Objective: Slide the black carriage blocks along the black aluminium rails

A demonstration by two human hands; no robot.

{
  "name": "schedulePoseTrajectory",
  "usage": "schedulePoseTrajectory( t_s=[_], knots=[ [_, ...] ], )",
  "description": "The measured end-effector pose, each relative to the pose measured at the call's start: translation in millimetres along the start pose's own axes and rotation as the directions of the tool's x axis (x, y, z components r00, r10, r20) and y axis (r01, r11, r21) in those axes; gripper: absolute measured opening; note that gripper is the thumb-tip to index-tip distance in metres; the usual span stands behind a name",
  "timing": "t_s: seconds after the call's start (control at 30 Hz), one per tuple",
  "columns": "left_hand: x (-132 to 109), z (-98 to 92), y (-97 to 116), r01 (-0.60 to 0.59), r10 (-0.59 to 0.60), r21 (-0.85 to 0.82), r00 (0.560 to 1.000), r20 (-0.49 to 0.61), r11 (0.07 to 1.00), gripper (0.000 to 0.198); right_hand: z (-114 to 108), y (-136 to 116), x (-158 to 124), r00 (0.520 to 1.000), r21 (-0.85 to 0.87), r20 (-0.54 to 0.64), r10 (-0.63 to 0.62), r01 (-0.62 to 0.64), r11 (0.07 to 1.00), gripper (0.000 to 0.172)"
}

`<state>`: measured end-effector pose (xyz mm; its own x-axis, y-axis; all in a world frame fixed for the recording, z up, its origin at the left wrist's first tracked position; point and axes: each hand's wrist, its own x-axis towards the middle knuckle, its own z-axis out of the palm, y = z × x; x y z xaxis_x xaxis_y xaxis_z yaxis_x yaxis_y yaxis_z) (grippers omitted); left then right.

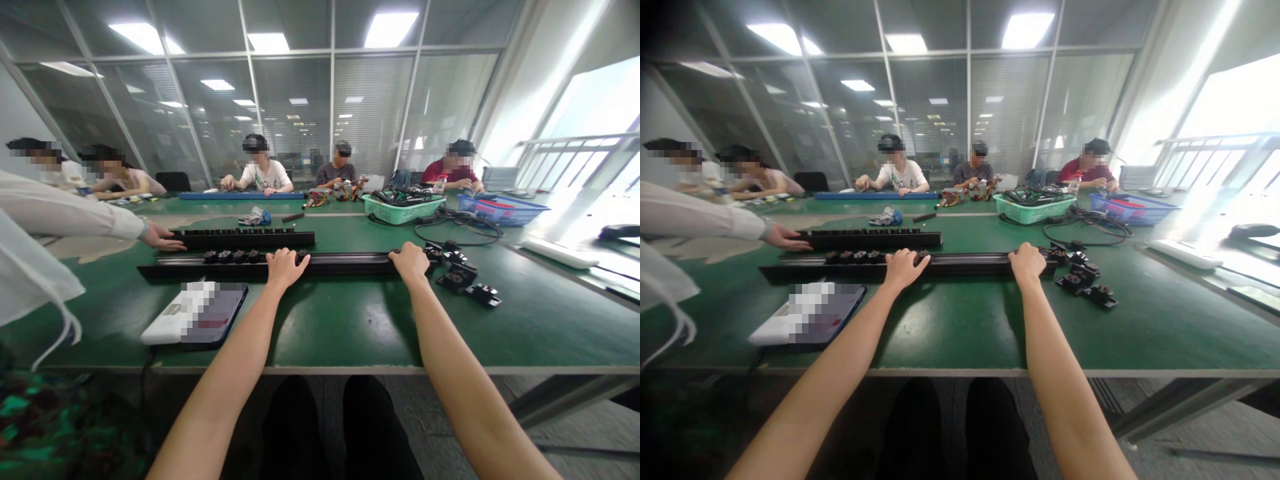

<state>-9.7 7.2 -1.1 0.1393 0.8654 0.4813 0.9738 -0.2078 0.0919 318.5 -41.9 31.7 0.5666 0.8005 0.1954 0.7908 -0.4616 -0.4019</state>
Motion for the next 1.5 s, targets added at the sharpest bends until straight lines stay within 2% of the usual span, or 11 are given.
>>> schedulePoseTrajectory(
  t_s=[0.33, 0.57, 0.8, 0.93, 1.07, 1.13, 1.27, 1.5],
  knots=[
    [-0.3, -0.3, -0.4, -0.013, 0.013, 0.035, 1.000, -0.008, 0.999, 0.055, -1.4, 3.0, 1.7, 0.999, 0.003, 0.006, 0.041, -0.041, 0.999, 0.040],
    [-0.8, 0.2, -0.2, -0.018, 0.018, 0.024, 1.000, -0.009, 1.000, 0.054, 2.4, 6.5, 2.8, 0.997, 0.071, -0.021, 0.068, -0.066, 0.995, 0.041],
    [-3.2, -3.4, 0.8, -0.010, 0.010, 0.012, 1.000, -0.002, 1.000, 0.052, -1.7, 6.7, 14.4, 1.000, 0.135, -0.005, 0.026, -0.025, 0.991, 0.050],
    [-3.9, -3.6, 0.5, -0.009, 0.009, 0.010, 1.000, -0.007, 1.000, 0.051, -6.3, 11.8, 30.7, 0.999, 0.122, 0.022, -0.028, 0.025, 0.992, 0.046],
    [-4.0, -1.8, 0.2, -0.013, 0.013, 0.011, 1.000, -0.013, 1.000, 0.053, 5.4, 28.5, 43.1, 0.995, 0.149, 0.046, -0.084, 0.077, 0.986, 0.033],
    [-3.9, -0.9, 0.2, -0.013, 0.013, 0.016, 1.000, -0.012, 1.000, 0.053, 16.1, 38.0, 45.4, 0.995, 0.172, -0.005, -0.096, 0.095, 0.981, 0.029],
    [-3.3, 0.8, -0.1, -0.017, 0.018, 0.015, 1.000, -0.015, 1.000, 0.054, 31.4, 51.6, 47.3, 0.994, 0.194, -0.056, -0.090, 0.099, 0.976, 0.034],
    [-0.8, 0.1, 0.3, -0.006, 0.006, 0.024, 1.000, -0.001, 1.000, 0.053, 30.2, 55.6, 47.9, 0.992, 0.240, -0.075, -0.104, 0.120, 0.963, 0.040]
  ],
)
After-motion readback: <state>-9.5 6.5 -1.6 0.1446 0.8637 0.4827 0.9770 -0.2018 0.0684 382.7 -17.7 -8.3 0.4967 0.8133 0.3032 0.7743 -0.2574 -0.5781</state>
